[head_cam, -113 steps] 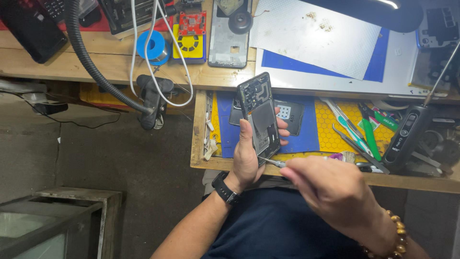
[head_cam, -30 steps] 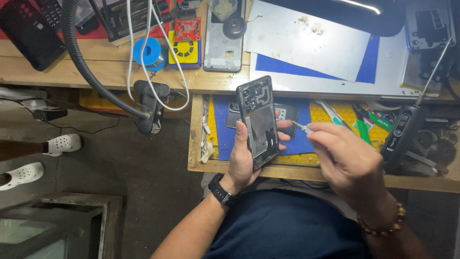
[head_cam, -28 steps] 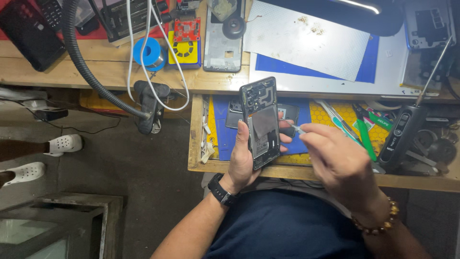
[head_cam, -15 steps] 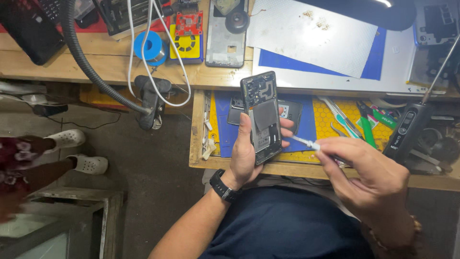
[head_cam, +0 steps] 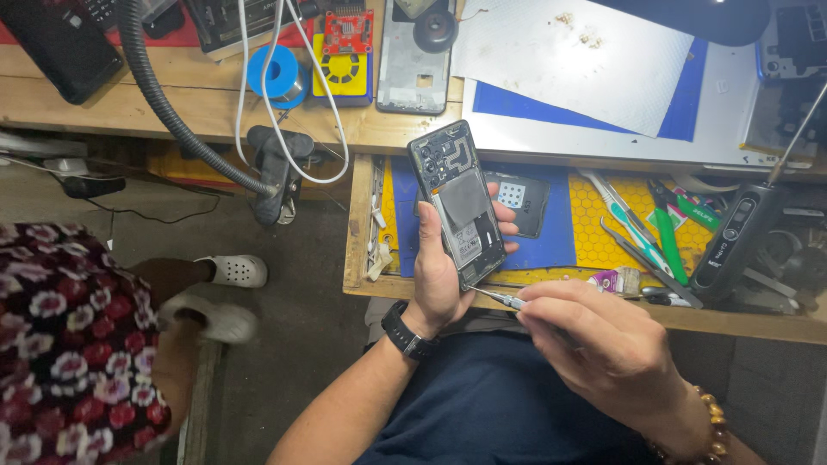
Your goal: The person disassembles a smartphone by using a screwdriver to remove screws from the internal frame. They then use a prying tool to lift and remove a metal shielding plate covering the motherboard area.
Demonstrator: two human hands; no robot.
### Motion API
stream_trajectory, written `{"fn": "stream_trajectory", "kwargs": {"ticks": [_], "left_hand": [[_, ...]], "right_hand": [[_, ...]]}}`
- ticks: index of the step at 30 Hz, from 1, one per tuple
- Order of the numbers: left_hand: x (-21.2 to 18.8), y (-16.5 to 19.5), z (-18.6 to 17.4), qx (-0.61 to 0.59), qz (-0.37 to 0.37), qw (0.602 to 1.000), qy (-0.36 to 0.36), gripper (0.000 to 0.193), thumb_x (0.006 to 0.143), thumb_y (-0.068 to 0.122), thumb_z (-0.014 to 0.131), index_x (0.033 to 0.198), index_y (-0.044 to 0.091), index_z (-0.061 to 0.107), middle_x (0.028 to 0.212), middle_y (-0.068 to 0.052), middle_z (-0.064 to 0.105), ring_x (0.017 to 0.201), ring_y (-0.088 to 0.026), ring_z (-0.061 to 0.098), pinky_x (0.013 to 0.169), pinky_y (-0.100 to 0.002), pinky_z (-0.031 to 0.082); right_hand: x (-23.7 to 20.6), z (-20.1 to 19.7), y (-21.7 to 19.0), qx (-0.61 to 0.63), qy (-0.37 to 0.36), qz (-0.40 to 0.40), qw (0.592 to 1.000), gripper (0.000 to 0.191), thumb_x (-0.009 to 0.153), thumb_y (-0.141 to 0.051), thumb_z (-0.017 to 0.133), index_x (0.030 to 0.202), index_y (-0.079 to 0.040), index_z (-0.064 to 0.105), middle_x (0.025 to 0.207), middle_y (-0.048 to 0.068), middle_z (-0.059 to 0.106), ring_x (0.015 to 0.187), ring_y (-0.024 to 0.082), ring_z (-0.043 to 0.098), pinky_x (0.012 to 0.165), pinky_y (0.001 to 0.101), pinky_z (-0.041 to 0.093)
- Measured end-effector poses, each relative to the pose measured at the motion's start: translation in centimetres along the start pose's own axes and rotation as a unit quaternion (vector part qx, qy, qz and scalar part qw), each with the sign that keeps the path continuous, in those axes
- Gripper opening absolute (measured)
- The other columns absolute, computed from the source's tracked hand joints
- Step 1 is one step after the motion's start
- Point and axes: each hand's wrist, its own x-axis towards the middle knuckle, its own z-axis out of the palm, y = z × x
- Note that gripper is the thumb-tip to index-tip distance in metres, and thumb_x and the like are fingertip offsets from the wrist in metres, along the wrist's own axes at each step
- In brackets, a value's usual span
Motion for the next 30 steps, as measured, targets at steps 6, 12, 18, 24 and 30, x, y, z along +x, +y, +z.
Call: {"fn": "stream_trajectory", "kwargs": {"ticks": [6, 12, 18, 24, 30], "left_hand": [[0.0, 0.0, 0.0, 0.008, -0.003, 1.0, 0.004, 0.092, 0.103, 0.072, 0.025, 0.15, -0.004, 0.045, 0.12, -0.014, 0.064, 0.109, -0.021, 0.066, 0.096, -0.039, 0.058], [0.0, -0.1, 0.2, 0.036, 0.018, 0.999, 0.013, 0.089, 0.105, 0.071, 0.027, 0.149, -0.004, 0.046, 0.119, -0.013, 0.064, 0.108, -0.02, 0.065, 0.094, -0.037, 0.058], [-0.2, 0.0, 0.3, 0.029, 0.039, 0.998, 0.032, 0.088, 0.105, 0.07, 0.027, 0.148, -0.004, 0.047, 0.117, -0.011, 0.065, 0.106, -0.019, 0.065, 0.093, -0.036, 0.057], [-0.4, 0.2, 0.5, 0.012, 0.053, 0.998, 0.038, 0.086, 0.107, 0.069, 0.03, 0.148, -0.004, 0.047, 0.117, -0.012, 0.064, 0.106, -0.019, 0.063, 0.094, -0.035, 0.056], [-0.4, 0.1, 0.4, 0.028, 0.049, 0.998, 0.028, 0.086, 0.104, 0.071, 0.03, 0.148, -0.001, 0.045, 0.118, -0.012, 0.064, 0.109, -0.02, 0.064, 0.096, -0.036, 0.056]], "right_hand": [[0.4, 0.2, -0.1, -0.008, -0.004, -0.006, 1.0, 0.022, 0.082, 0.0, 0.079, 0.1, -0.002, 0.067, 0.097, 0.01, 0.074, 0.086, 0.024, 0.075, 0.075, 0.032, 0.06], [0.8, -0.1, 0.7, 0.0, -0.047, -0.063, 0.997, 0.018, 0.082, 0.002, 0.073, 0.098, -0.002, 0.066, 0.1, 0.012, 0.074, 0.091, 0.028, 0.075, 0.077, 0.0333, 0.059], [0.1, 0.9, 0.8, -0.092, -0.073, 0.054, 0.992, 0.019, 0.086, -0.018, 0.08, 0.094, -0.006, 0.069, 0.084, 0.008, 0.072, 0.075, 0.026, 0.072, 0.067, 0.0367, 0.054], [1.2, 0.2, 0.4, -0.036, -0.069, -0.104, 0.992, 0.02, 0.076, -0.002, 0.075, 0.092, -0.001, 0.063, 0.085, 0.014, 0.066, 0.074, 0.031, 0.068, 0.064, 0.0387, 0.053], [0.8, 0.3, 1.0, -0.042, -0.048, -0.004, 0.998, 0.023, 0.084, -0.011, 0.083, 0.1, -0.001, 0.07, 0.094, 0.008, 0.069, 0.081, 0.024, 0.071, 0.068, 0.0358, 0.055]]}}
